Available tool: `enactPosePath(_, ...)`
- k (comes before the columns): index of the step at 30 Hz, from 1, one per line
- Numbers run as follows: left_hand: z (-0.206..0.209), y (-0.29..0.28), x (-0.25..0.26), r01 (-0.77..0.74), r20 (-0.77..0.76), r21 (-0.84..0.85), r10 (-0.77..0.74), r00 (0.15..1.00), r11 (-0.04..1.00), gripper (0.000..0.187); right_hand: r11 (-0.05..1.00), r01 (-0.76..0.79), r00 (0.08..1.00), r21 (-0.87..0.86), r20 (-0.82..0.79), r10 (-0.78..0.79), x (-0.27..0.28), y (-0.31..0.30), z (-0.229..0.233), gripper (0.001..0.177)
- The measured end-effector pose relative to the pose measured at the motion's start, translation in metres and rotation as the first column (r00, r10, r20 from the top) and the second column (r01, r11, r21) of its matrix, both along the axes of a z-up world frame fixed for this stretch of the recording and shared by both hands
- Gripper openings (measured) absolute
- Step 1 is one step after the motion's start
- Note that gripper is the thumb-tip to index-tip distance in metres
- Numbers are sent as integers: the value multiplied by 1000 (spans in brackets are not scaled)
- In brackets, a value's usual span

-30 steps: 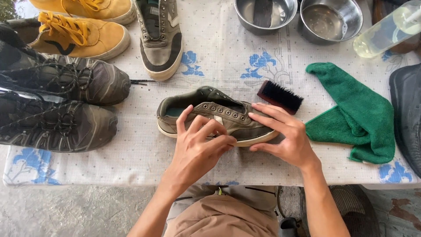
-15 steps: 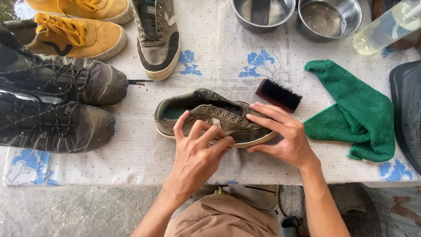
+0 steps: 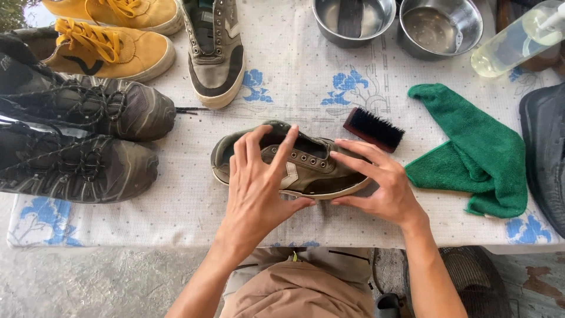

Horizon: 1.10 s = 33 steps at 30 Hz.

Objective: Cleaning the tongue and upper part of a shoe using a cloth and a small brush

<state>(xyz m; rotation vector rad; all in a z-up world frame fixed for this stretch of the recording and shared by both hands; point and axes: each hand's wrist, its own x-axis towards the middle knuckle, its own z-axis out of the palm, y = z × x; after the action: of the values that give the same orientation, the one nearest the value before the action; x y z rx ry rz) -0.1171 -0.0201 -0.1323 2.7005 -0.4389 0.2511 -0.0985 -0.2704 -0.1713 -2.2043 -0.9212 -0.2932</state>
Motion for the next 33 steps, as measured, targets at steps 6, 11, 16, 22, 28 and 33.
enactPosePath(6,4,1,12,147,-83,88,-140,987,985,127,1000,-7,1000,11,-9,7,0,0,1,75)
enactPosePath(11,10,-6,16,319,-53,294,-318,947,901,118,998,-28,999,-56,30,29,2,-1,-16,75)
enactPosePath(16,44,-14,25,497,-403,111,-418,814,861,123,997,72,997,-28,-13,-73,1,12,-12,81)
enactPosePath(22,30,-24,29,441,-444,146,-340,829,885,116,991,98,995,-89,5,-98,0,12,-8,82)
enactPosePath(28,31,-21,30,487,-443,157,-380,812,859,99,986,111,992,-127,67,-103,0,8,-17,75)
enactPosePath(33,30,-21,30,492,-452,132,-390,802,860,101,981,131,990,-140,73,-122,-1,4,-17,79)
